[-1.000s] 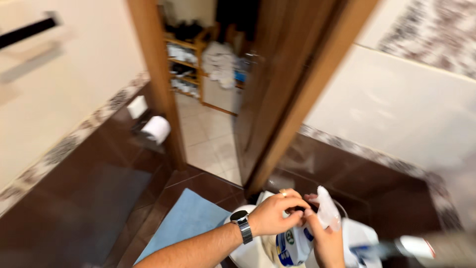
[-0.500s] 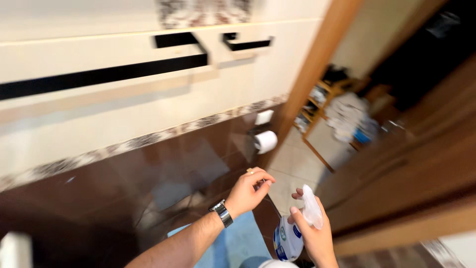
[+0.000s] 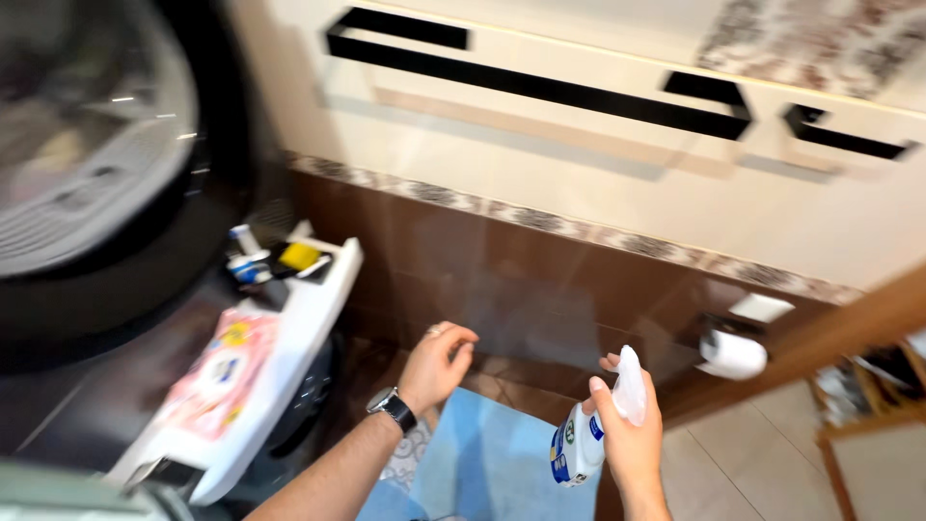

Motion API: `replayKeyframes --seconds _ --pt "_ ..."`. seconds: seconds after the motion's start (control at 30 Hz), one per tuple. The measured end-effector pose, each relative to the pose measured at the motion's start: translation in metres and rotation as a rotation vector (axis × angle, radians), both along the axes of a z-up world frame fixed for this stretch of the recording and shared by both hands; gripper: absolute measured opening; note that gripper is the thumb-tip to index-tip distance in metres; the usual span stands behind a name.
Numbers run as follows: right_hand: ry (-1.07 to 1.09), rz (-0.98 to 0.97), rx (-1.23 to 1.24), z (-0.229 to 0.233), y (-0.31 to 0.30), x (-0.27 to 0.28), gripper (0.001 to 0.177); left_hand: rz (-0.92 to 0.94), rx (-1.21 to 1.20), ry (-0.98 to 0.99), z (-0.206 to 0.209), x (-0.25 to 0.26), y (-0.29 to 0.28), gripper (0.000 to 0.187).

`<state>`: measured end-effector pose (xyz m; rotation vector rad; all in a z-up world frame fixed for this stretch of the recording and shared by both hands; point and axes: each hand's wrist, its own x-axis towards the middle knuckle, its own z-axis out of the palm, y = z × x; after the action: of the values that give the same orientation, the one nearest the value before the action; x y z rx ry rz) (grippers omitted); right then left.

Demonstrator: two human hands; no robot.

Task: The person sprays a bathroom mirror with cleaning solution, wipes it with a blue cloth, and then uses a paper towel to dry the surface. They also spray the wall near the washing machine and sink area.

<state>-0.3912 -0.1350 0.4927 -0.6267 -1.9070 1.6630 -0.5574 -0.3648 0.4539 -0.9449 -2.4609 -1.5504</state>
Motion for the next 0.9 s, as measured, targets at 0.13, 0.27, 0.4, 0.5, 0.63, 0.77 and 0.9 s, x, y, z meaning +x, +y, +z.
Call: replayKeyframes --seconds 0.13,0.27,0.4,0.5,0.63,0.77,0.9 --pt "0.004 0.105 -0.065 0.004 -0.035 -0.026 0.046 0.273 -0.473 0.096 -0.034 -0.026 -0.090 0.034" --pt "-0.009 0.178 -0.090 0.006 -0.061 -0.050 0.047 0.429 -0.813 0.134 -0.081 -0.050 -0.163 0.058" --pt "0.016 0.226 -0.105 0.003 -0.083 -0.074 0.050 0.406 -1.050 0.137 -0.116 -0.066 -0.216 0.068" --pt "-0.003 0.245 -0.059 0.001 -0.099 -0.093 0.050 0.379 -1.024 0.092 -0.120 -0.074 -0.234 0.063" --pt "-0.018 0.264 -0.077 0.004 -0.121 -0.119 0.049 0.578 -0.591 -0.002 -0.109 -0.100 -0.235 0.071" --pt "-0.021 0.286 -0.106 0.005 -0.142 -0.143 0.048 1.030 -0.159 0.146 -0.103 -0.153 -0.220 0.097" --pt "-0.004 0.267 -0.042 -0.001 -0.153 -0.165 0.047 1.077 -0.111 -0.081 -0.101 -0.191 -0.215 0.088"
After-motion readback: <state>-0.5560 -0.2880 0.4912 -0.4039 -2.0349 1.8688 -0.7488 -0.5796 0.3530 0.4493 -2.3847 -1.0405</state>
